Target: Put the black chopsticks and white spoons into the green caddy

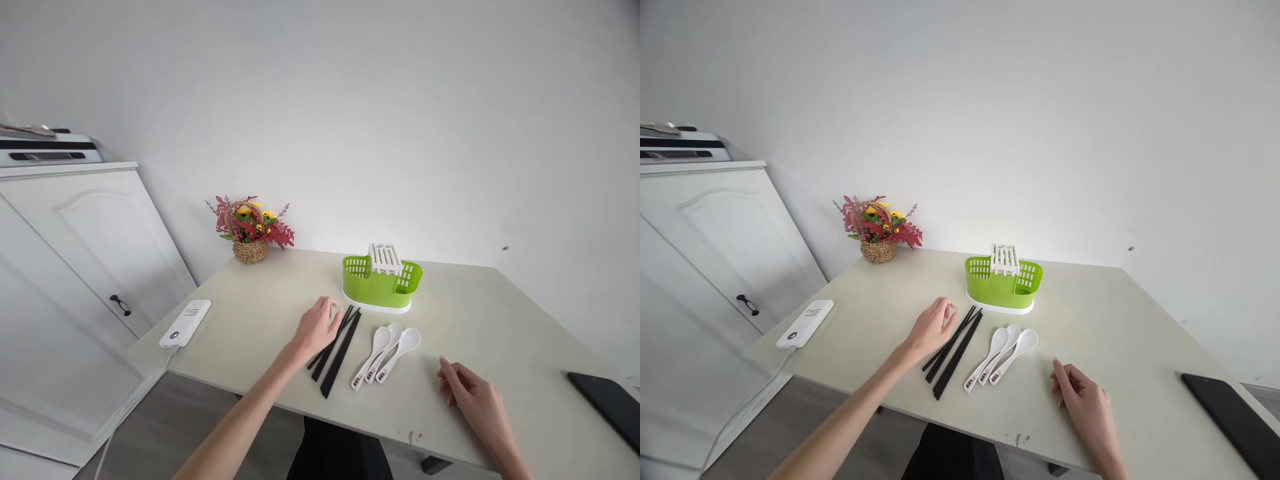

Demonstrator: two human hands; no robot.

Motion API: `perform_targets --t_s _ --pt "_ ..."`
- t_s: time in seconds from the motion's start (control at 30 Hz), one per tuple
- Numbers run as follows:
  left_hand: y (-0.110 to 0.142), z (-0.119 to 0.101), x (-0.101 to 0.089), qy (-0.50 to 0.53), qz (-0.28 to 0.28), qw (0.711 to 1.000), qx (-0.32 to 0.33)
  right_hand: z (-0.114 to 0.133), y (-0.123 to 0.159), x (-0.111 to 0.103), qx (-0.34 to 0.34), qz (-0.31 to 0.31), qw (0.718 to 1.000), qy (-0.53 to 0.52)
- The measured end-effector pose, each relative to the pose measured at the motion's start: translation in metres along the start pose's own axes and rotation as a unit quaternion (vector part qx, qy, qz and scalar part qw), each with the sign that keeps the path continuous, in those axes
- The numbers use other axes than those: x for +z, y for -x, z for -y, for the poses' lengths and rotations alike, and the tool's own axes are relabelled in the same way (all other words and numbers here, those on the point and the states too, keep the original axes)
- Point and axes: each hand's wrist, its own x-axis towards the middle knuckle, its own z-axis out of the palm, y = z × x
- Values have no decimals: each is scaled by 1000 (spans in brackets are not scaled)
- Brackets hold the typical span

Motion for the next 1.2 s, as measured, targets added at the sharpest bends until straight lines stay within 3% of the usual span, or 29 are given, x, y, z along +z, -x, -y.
perform_targets --t_s 0.07,0.17,0.3,1.2 --pt "31 11 4 2 37 999 -25 0 -1 0 0 0 1000 2" --pt "66 21 6 10 45 997 -65 0 -2 0 2 1 1000 4" --pt "90 22 4 17 30 997 -72 -1 -2 0 14 1 1000 12" --pt "103 30 13 18 6 997 -69 -4 -2 0 3 -10 1000 10"
